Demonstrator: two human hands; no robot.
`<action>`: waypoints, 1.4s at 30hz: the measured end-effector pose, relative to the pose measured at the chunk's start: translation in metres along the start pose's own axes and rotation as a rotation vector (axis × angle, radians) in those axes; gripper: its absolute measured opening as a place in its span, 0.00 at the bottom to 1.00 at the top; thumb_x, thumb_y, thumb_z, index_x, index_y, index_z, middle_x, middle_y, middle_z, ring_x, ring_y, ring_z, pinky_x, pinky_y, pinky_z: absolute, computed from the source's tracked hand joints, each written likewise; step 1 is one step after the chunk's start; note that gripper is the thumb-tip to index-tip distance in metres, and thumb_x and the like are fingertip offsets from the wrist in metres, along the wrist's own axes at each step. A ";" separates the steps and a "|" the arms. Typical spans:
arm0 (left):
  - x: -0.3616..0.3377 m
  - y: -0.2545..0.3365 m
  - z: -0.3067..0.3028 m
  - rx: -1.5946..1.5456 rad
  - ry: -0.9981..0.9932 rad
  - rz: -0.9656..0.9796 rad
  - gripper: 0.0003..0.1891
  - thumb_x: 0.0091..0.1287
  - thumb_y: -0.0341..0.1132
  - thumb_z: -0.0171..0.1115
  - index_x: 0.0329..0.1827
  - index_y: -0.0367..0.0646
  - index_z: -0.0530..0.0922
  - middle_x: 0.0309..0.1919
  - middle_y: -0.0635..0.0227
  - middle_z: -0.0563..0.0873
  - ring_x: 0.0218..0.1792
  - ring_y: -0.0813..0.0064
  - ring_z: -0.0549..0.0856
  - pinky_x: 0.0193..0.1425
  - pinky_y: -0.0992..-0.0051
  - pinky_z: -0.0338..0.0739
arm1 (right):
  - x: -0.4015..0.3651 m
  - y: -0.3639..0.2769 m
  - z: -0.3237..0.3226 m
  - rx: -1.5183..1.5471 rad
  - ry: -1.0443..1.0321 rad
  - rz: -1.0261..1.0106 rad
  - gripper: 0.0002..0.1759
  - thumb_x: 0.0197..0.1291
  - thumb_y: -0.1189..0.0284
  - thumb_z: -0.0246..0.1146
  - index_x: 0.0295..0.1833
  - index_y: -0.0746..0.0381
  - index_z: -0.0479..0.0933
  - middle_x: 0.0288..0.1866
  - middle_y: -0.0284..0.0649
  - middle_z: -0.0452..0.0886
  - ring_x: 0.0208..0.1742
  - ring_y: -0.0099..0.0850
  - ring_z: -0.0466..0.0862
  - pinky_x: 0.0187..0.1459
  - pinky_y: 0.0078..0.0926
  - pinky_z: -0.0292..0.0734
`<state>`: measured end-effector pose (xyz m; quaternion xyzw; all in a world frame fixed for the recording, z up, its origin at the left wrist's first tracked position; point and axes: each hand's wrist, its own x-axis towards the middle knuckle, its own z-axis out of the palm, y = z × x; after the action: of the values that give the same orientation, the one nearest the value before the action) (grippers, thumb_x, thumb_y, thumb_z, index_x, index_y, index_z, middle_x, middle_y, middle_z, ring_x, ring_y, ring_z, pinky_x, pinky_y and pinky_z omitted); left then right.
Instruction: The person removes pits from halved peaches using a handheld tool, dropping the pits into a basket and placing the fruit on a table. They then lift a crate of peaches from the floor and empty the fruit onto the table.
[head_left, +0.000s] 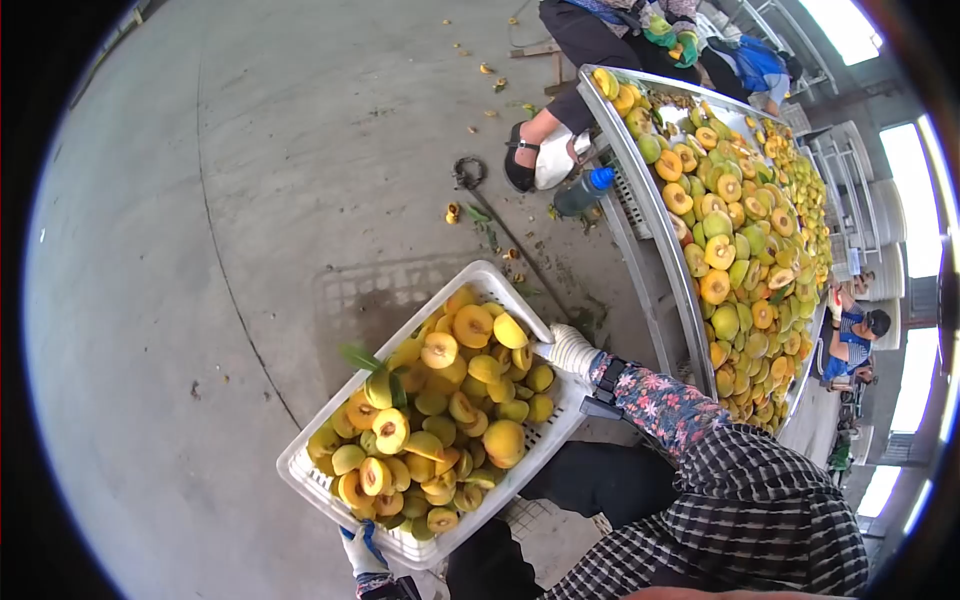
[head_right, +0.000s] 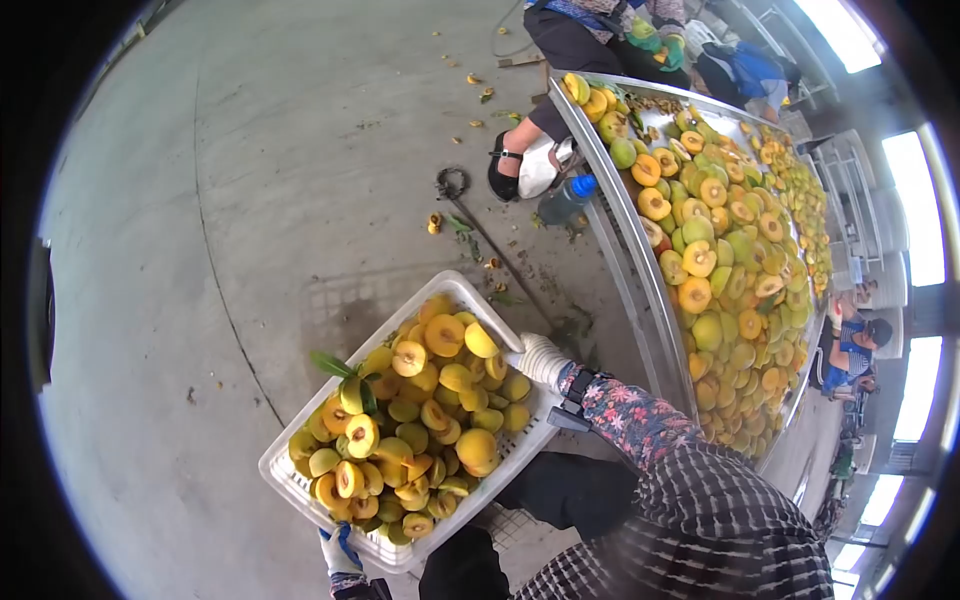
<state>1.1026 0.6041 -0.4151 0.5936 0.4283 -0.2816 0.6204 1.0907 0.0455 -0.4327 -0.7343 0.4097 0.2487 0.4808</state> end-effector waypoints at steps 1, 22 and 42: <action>0.009 -0.003 -0.004 -0.010 -0.003 -0.021 0.35 0.56 0.14 0.53 0.72 0.40 0.66 0.54 0.65 0.80 0.47 0.72 0.81 0.53 0.74 0.77 | 0.005 -0.001 0.000 0.083 -0.022 0.003 0.19 0.58 0.66 0.69 0.53 0.63 0.77 0.40 0.39 0.82 0.41 0.29 0.80 0.46 0.30 0.76; 0.014 0.011 0.041 -0.242 -0.338 -0.257 0.43 0.70 0.69 0.38 0.82 0.53 0.49 0.80 0.62 0.53 0.76 0.54 0.56 0.78 0.52 0.52 | -0.026 -0.013 0.002 0.033 0.002 -0.124 0.30 0.51 0.61 0.73 0.55 0.69 0.75 0.46 0.55 0.82 0.48 0.47 0.82 0.52 0.36 0.75; -0.246 0.159 0.132 0.094 -0.397 -0.140 0.33 0.77 0.58 0.41 0.77 0.47 0.56 0.70 0.67 0.62 0.67 0.63 0.62 0.70 0.60 0.56 | -0.352 -0.033 -0.139 0.316 0.092 0.120 0.33 0.51 0.53 0.75 0.54 0.68 0.79 0.37 0.45 0.84 0.36 0.34 0.82 0.41 0.31 0.77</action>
<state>1.1484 0.4578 -0.1322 0.5235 0.3242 -0.4552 0.6431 0.9237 0.0532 -0.0913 -0.6346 0.5081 0.1757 0.5552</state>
